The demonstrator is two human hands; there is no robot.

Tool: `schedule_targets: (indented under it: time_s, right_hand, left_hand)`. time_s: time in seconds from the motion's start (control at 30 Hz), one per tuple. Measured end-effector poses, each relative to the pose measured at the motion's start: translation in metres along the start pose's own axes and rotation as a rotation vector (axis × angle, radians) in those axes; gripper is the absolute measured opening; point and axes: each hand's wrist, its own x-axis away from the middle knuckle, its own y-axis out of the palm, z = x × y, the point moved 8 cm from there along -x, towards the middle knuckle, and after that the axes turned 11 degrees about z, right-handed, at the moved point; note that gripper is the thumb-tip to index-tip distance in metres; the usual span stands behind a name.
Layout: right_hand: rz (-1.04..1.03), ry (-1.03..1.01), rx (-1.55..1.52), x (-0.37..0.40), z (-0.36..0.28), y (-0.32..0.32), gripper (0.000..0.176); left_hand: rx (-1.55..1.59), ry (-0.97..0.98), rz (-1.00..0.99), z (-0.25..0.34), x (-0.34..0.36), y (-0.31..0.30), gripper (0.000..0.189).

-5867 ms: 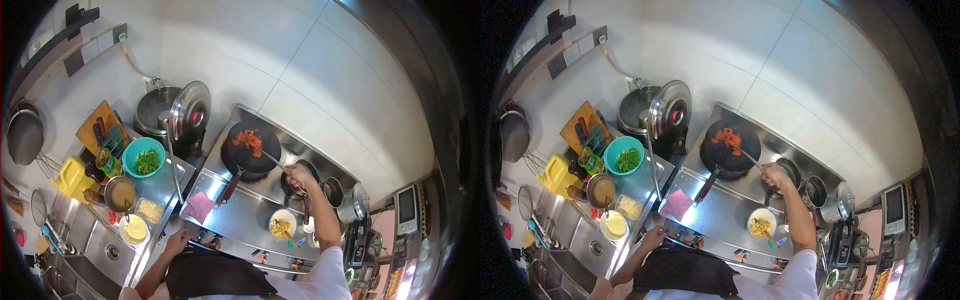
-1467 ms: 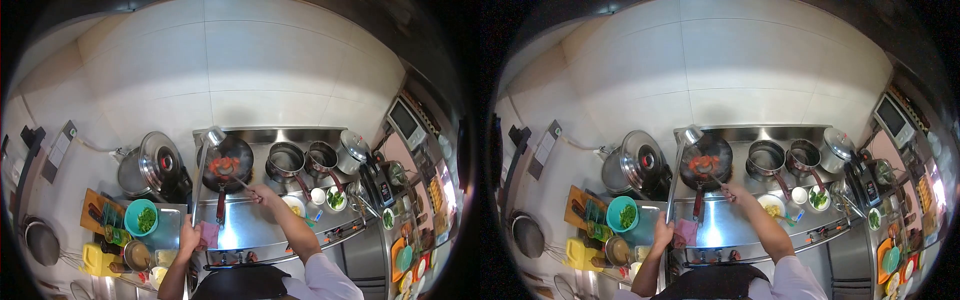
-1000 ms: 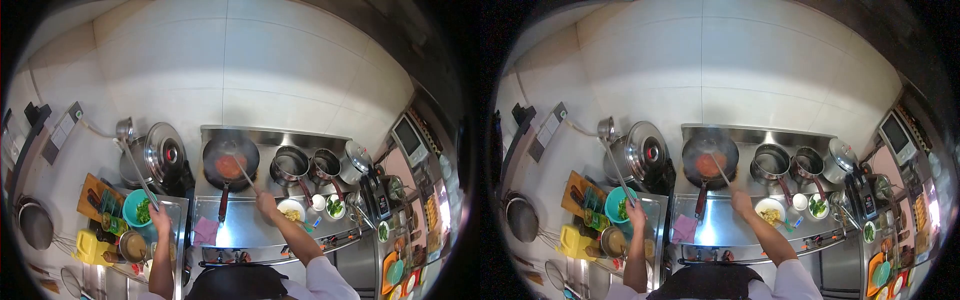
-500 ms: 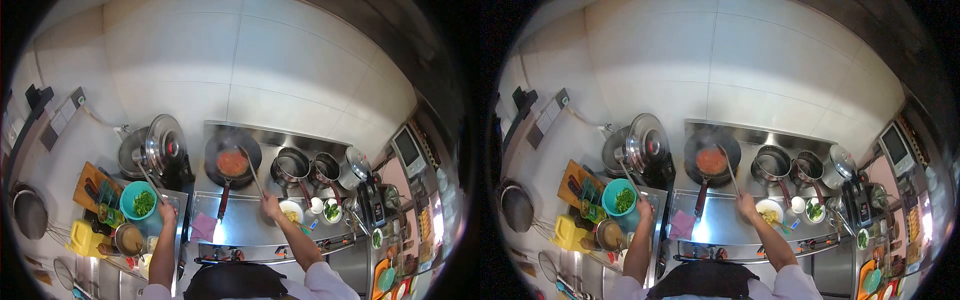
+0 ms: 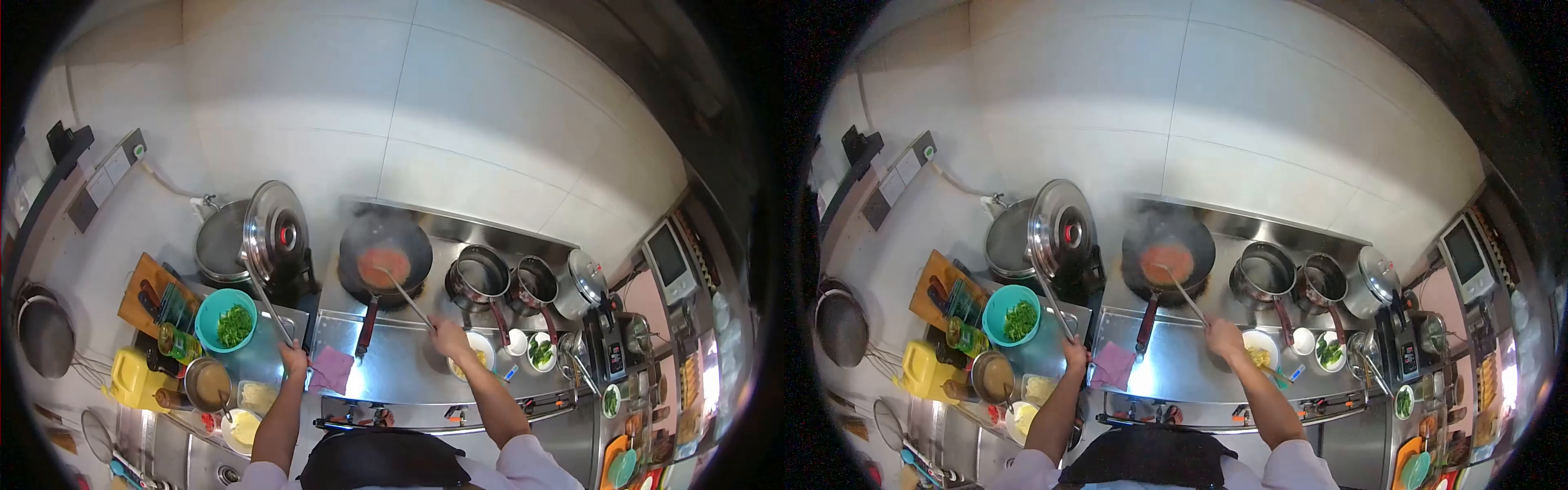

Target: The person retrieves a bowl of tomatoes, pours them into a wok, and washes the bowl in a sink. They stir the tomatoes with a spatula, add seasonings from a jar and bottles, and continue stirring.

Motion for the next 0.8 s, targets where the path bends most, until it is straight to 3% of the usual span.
schedule_targets:
  time_s: [0.03,0.13,0.17,0.3,0.4,0.5,0.6,0.7,0.8]
  right_hand:
    - [-0.024,-0.036,0.034,0.000,-0.003,0.006,0.036]
    - [-0.042,-0.073,0.088,-0.010,-0.003,0.029,0.035]
    - [-0.015,-0.042,0.069,-0.018,-0.004,0.037,0.035]
    - [0.076,0.044,-0.013,-0.037,0.011,0.048,0.035]
    - [0.073,0.095,-0.001,-0.051,0.027,0.055,0.033]
    - [0.090,0.129,0.017,-0.053,0.023,0.045,0.031]
    - [0.033,0.059,0.068,-0.041,0.015,0.026,0.030]
    - [0.000,0.007,0.177,-0.029,0.015,-0.014,0.034]
    - [0.063,-0.177,0.152,-0.036,0.029,-0.047,0.036]
  left_hand:
    - [-0.033,-0.014,-0.007,-0.014,-0.005,-0.002,0.030]
    - [-0.372,0.373,0.211,-0.059,-0.044,-0.013,0.036]
    - [-0.449,0.315,0.128,-0.040,-0.029,-0.017,0.040]
    - [-0.690,0.223,0.178,-0.017,-0.009,-0.032,0.041]
    - [-0.694,0.391,0.214,-0.014,-0.006,-0.038,0.055]
    - [-0.747,0.354,0.239,-0.006,0.008,-0.044,0.076]
    - [-0.773,0.424,0.238,0.001,0.014,-0.048,0.090]
    - [-0.778,0.404,0.226,0.011,0.025,-0.052,0.092]
    - [-0.757,0.394,0.266,0.013,0.025,-0.050,0.083]
